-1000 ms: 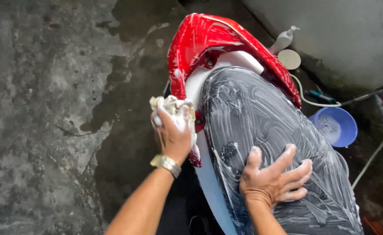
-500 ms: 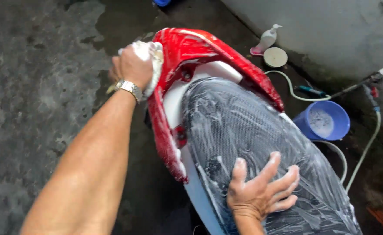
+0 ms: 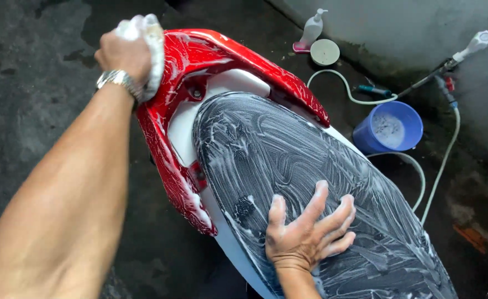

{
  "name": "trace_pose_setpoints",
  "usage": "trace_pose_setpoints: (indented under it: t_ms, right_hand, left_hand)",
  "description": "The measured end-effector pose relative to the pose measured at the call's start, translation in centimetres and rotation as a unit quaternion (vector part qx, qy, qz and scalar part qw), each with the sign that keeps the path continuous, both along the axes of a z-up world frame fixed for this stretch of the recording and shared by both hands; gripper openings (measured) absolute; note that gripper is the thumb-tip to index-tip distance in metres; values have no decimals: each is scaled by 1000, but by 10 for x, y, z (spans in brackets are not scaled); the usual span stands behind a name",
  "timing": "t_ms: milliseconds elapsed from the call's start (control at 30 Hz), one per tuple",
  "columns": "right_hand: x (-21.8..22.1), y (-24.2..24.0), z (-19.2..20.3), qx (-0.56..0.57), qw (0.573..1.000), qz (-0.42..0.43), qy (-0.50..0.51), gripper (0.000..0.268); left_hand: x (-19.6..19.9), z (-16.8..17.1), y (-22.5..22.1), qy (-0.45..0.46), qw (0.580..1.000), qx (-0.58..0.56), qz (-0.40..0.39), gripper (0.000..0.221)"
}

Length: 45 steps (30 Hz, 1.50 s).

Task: The person scrubs the rear wheel, tire, and body panels of a white and red scooter using a soapy cloth. They then move to the seat, scrubbing the black surface with the same cloth.

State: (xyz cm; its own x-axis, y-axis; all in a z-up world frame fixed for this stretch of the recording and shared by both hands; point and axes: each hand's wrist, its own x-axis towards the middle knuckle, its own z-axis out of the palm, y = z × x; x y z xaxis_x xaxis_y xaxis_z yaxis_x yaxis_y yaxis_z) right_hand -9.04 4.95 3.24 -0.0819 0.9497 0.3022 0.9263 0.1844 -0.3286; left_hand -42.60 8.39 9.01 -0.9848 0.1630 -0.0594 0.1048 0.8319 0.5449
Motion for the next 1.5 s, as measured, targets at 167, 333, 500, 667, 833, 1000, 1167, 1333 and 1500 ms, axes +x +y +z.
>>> trace_pose_setpoints:
  t_ms: [167,333,500,667,833,1000,1167,1333,1500]
  right_hand:
    - [3,1,1,-24,1000,10,7,72]
    - [3,-1,2,-17,1000,11,15,71]
    - [2,-2,3,-54,998,9,17,73]
    - [2,-1,2,-35,999,6,21,72]
    - [13,0,-1,-37,999,2,-18,73]
    - [5,-1,-1,-33,999,-2,4,72]
    - [6,0,3,-101,994,5,36,76]
    - [4,-2,0,-53,998,2,28,70]
    - [7,3,-4,-30,999,-2,24,67]
  left_hand:
    - [42,-48,-46,189,977,89,-48,46]
    - [118,-50,-84,132,985,105,-36,59]
    - [91,-7,-106,70,984,-87,-140,51]
    - [152,-41,-80,378,806,26,-454,46]
    - [160,-28,-11,255,857,-119,-431,60]
    - [165,-21,34,236,886,-108,-385,45]
    - [169,-25,23,204,851,-85,-477,63]
    - [175,-35,10,208,957,-70,-187,62]
    - [225,-41,-46,150,970,-23,-188,59]
